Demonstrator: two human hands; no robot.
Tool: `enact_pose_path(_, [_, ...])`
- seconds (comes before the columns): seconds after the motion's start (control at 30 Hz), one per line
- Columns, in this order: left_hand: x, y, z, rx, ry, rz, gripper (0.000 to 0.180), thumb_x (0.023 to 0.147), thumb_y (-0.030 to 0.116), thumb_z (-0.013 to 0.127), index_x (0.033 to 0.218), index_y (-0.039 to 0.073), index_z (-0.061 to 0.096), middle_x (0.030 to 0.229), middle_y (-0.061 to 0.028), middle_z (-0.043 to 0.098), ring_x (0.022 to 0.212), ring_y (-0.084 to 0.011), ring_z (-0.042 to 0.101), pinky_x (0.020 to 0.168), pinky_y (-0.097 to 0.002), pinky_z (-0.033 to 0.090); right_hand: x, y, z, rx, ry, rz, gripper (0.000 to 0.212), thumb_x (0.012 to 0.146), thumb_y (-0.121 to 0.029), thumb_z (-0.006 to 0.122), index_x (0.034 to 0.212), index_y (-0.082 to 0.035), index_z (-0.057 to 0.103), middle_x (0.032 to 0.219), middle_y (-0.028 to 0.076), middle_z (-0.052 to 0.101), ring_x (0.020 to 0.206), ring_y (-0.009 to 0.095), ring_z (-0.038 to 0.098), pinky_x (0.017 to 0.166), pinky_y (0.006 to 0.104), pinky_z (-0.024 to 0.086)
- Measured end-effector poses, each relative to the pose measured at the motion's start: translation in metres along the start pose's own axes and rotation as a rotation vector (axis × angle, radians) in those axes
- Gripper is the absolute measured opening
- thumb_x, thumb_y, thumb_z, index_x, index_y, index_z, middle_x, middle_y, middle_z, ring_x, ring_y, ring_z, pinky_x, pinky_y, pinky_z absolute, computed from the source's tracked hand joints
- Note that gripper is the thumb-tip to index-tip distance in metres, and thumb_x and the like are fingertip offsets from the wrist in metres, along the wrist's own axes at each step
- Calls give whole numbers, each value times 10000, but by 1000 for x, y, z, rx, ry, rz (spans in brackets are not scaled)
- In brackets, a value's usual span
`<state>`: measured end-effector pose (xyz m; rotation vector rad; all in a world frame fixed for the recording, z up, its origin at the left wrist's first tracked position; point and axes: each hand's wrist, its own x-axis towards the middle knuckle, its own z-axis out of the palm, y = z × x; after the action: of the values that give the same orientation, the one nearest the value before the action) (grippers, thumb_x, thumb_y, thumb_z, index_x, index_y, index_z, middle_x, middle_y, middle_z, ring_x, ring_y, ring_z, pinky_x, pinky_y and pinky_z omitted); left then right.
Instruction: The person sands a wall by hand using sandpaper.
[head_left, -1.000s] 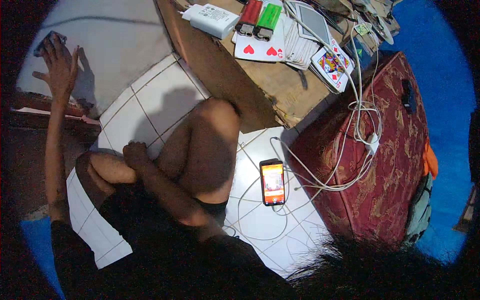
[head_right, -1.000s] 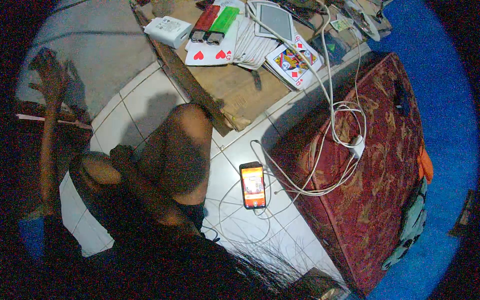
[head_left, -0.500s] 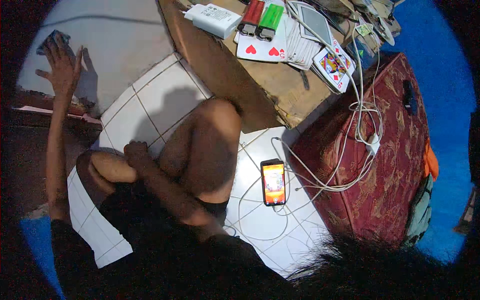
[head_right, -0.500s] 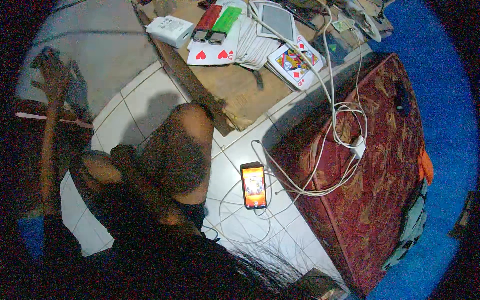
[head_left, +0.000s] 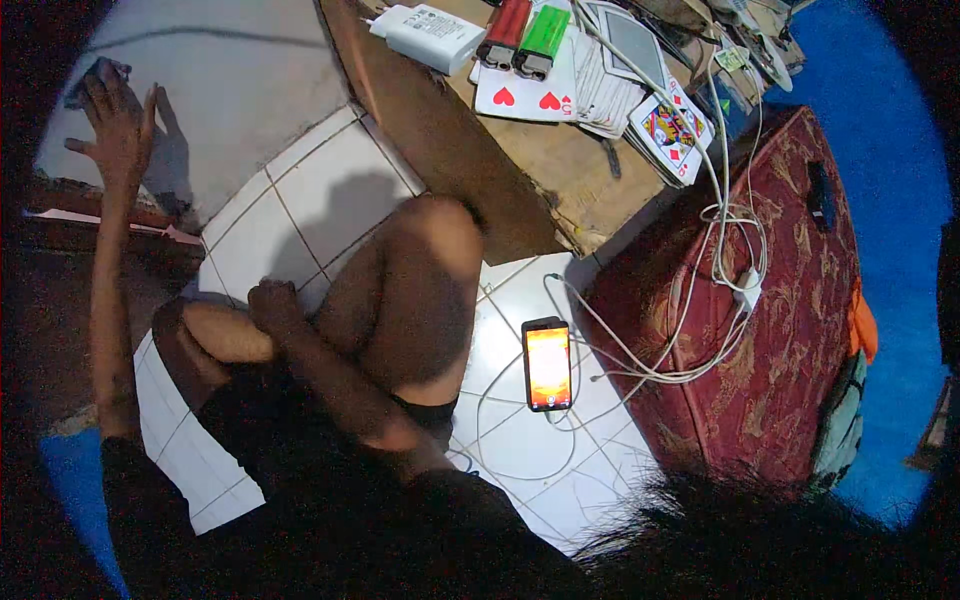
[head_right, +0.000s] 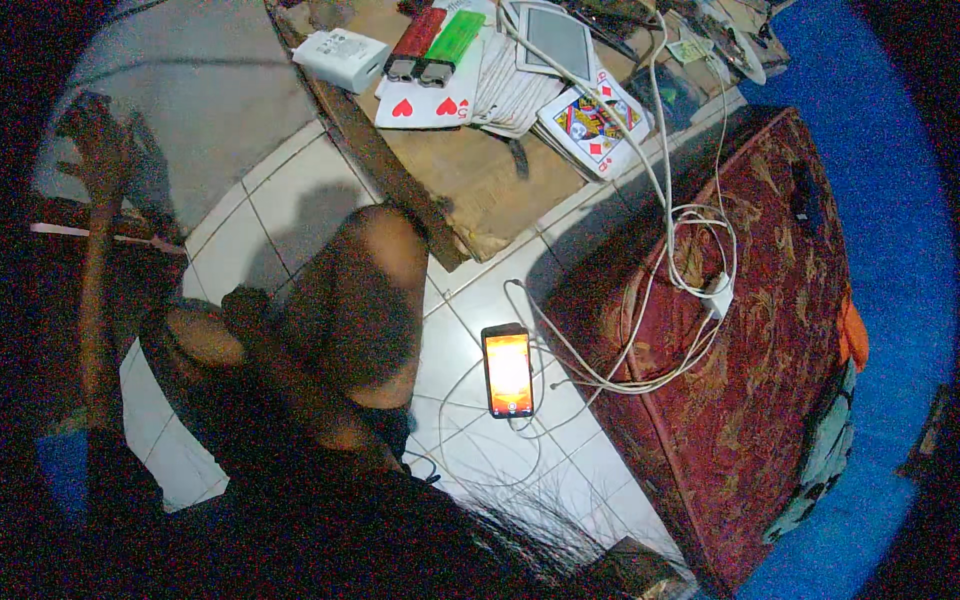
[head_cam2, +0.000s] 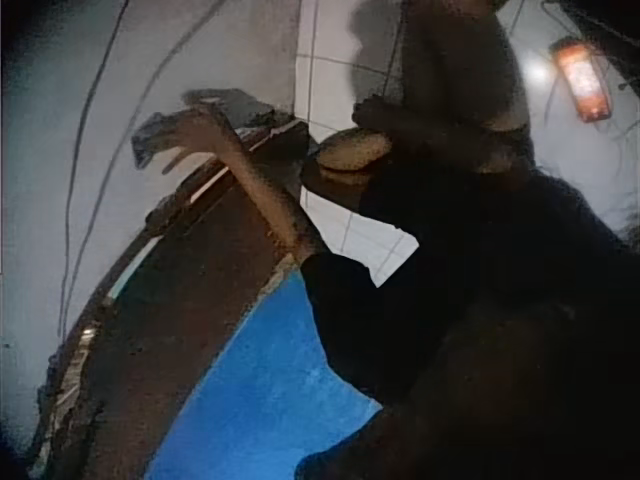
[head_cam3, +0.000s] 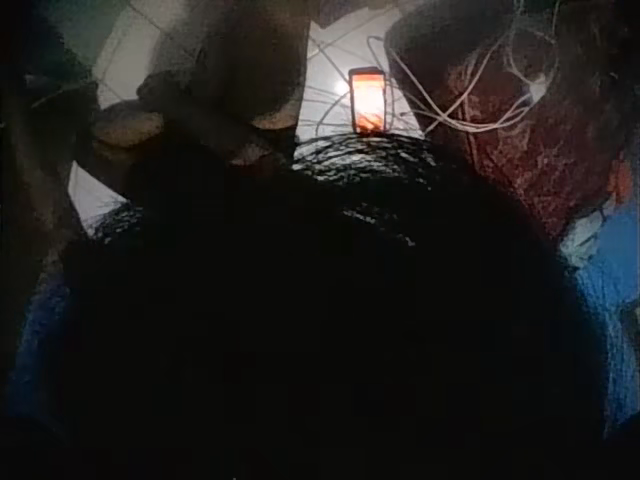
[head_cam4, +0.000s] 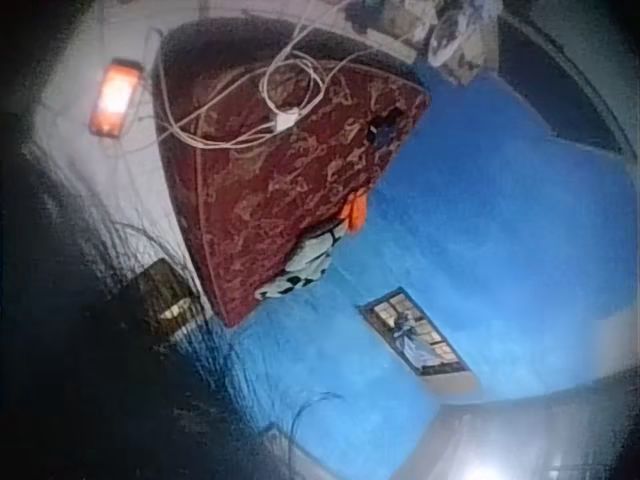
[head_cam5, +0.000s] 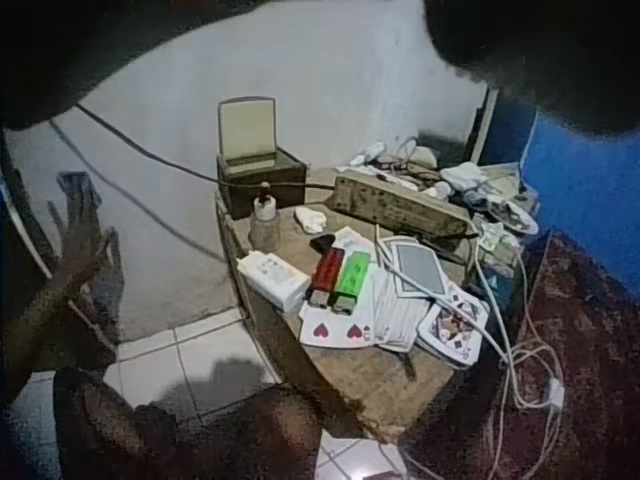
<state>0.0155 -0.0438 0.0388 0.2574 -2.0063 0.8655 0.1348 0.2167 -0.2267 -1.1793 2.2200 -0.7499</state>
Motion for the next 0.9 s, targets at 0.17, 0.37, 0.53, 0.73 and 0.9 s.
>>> enact_pose_path(0.17, [-11,-5,-1,-72,51,96,872,1014,678,457,1675,178,186,1712,-189,189,1550,-410,258,976,-934,167,-1,2,-20,32,-103,-48,226,848,-200,688,1014,-73,772,1052,166,716,1004,358,715,843,529,542])
enact_pose_path(0.37, [3,17,-8,-99,108,39,866,1016,665,465,1677,183,179,1723,-168,174,1552,-411,255,993,-929,151,-7,2,-20,-15,-5,-15,234,830,-200,710,1017,-75,776,1082,166,717,1028,355,717,853,529,546])
enact_pose_path(0.53, [3,12,-9,-81,120,16,866,1020,674,444,1678,180,174,1727,-165,162,1553,-417,249,998,-924,152,-2,-3,-17,7,-115,32,205,867,-180,670,1000,-68,777,1094,163,720,1025,348,718,864,534,543])
enact_pose_path(0.73, [0,13,-13,-43,98,-9,882,1016,681,444,1679,167,170,1730,-163,146,1548,-422,250,998,-924,151,-3,-3,-9,-27,8,-12,207,882,-172,644,997,-65,778,1084,170,716,1021,341,716,867,543,539])
enact_pose_path(0.9, [-12,-2,-20,36,60,15,902,1017,688,425,1672,123,167,1729,-169,143,1552,-417,241,970,-930,202,4,-10,19,49,-76,-32,233,899,-208,604,1024,-81,753,1031,167,695,986,374,695,841,559,502])
